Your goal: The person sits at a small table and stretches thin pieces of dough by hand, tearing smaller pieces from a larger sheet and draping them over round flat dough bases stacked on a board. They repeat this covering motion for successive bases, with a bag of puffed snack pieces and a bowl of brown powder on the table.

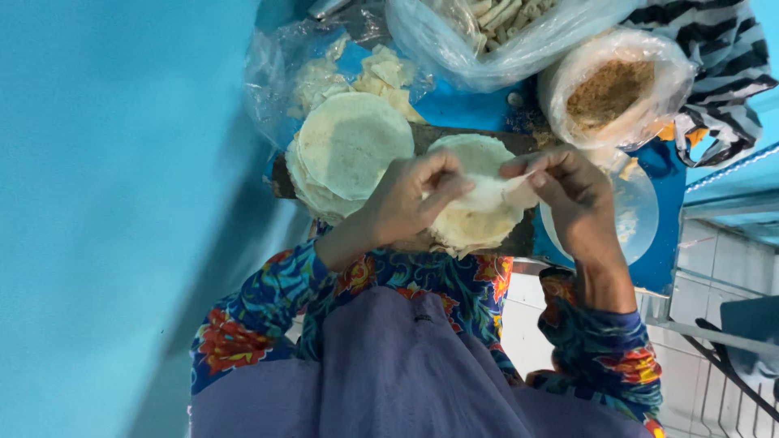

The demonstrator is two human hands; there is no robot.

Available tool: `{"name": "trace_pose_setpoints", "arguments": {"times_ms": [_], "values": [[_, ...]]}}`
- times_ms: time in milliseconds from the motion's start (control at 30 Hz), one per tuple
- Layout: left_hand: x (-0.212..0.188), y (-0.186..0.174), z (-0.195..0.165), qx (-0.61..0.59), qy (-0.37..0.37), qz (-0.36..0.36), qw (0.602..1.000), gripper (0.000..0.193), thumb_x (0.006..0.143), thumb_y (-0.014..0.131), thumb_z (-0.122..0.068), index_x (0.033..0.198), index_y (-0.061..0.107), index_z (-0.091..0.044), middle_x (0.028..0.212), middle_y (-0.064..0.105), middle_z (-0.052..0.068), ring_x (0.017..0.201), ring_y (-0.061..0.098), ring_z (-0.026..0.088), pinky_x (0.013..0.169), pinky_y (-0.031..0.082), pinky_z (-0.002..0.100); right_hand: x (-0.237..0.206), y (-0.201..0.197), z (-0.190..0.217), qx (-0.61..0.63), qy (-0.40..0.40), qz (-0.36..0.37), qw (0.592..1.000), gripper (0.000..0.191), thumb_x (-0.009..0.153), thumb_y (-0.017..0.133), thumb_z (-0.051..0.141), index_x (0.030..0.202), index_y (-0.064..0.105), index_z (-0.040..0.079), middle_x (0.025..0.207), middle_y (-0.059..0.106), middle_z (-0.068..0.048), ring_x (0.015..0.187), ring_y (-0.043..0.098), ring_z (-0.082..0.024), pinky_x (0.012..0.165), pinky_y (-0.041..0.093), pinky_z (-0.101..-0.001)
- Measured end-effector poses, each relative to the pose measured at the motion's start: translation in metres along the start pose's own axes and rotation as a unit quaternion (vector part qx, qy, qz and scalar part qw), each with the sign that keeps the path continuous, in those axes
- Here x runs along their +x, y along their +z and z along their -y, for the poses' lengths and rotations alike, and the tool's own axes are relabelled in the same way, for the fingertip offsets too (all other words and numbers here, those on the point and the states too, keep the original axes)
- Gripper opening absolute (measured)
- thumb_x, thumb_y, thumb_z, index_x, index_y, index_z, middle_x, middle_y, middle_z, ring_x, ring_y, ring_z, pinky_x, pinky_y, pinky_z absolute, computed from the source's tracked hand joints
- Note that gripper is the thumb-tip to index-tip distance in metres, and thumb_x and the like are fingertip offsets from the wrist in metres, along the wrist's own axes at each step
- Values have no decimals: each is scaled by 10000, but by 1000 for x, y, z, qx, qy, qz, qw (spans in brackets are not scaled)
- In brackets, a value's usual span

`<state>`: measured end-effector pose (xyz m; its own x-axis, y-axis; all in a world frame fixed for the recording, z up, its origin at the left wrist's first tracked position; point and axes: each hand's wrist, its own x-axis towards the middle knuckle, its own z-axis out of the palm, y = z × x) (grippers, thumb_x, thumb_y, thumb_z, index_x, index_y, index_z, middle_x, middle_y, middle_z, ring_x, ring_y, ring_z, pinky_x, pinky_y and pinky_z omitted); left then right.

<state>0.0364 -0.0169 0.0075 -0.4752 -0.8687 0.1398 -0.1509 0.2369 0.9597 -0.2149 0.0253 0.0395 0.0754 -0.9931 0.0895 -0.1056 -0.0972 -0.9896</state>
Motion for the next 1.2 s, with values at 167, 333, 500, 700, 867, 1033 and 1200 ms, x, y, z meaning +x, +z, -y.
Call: {"name": "trace_pose_setpoints", "arguments": {"times_ms": [167,333,500,700,867,1033,1200], "values": [[10,4,-1,-221,51,19,974,182,1023,718,-139,1088,622,2,939,705,32,849,644,54,734,529,241,7,-8,-5,148,25,-34,988,64,1061,593,-25,1112,617,3,991,677,-81,881,676,-171,801,549,-300],[11,-1,-4,-240,26,57,969,241,1004,701,-122,1194,646,15,1066,755,43,961,687,60,840,560,239,8,-13,-7,147,24,-23,989,48,1048,590,-15,1084,614,7,959,681,-92,858,696,-184,786,566,-306],[22,-4,-3,36,22,-16,999,144,990,719,-161,1103,742,-74,968,773,16,872,758,144,814,583,342,18,-14,-2,-37,-64,-42,996,71,1069,616,-18,1132,641,5,1122,721,-125,996,681,-162,928,564,-289],[0,-9,22,295,309,-61,902,200,849,737,-72,1021,749,-171,1098,689,9,1198,618,238,1207,359,553,-7,-7,4,-363,-179,44,913,139,945,689,-12,1048,678,82,1145,742,-39,1138,694,-204,1236,379,-487],[-21,-11,46,320,293,-19,901,228,865,726,-94,1081,737,-164,1081,644,-18,1192,581,194,1221,313,577,-25,5,-8,-467,-208,72,856,215,814,758,14,1003,690,93,1209,709,-52,1250,631,-271,1276,260,-560],[-18,-13,54,348,327,-25,878,197,897,727,-176,1092,723,-157,1076,637,-31,1208,582,175,1216,289,611,-28,8,-15,-502,-239,41,830,249,826,774,5,1052,724,98,1217,705,-54,1244,628,-260,1286,253,-574],[-21,-12,55,375,331,-40,865,121,966,726,-168,1087,720,-163,1093,639,-52,1241,591,154,1242,316,592,-32,10,-20,-522,-248,39,815,269,787,794,16,1036,758,113,1189,704,-52,1231,624,-257,1272,246,-582]]}}
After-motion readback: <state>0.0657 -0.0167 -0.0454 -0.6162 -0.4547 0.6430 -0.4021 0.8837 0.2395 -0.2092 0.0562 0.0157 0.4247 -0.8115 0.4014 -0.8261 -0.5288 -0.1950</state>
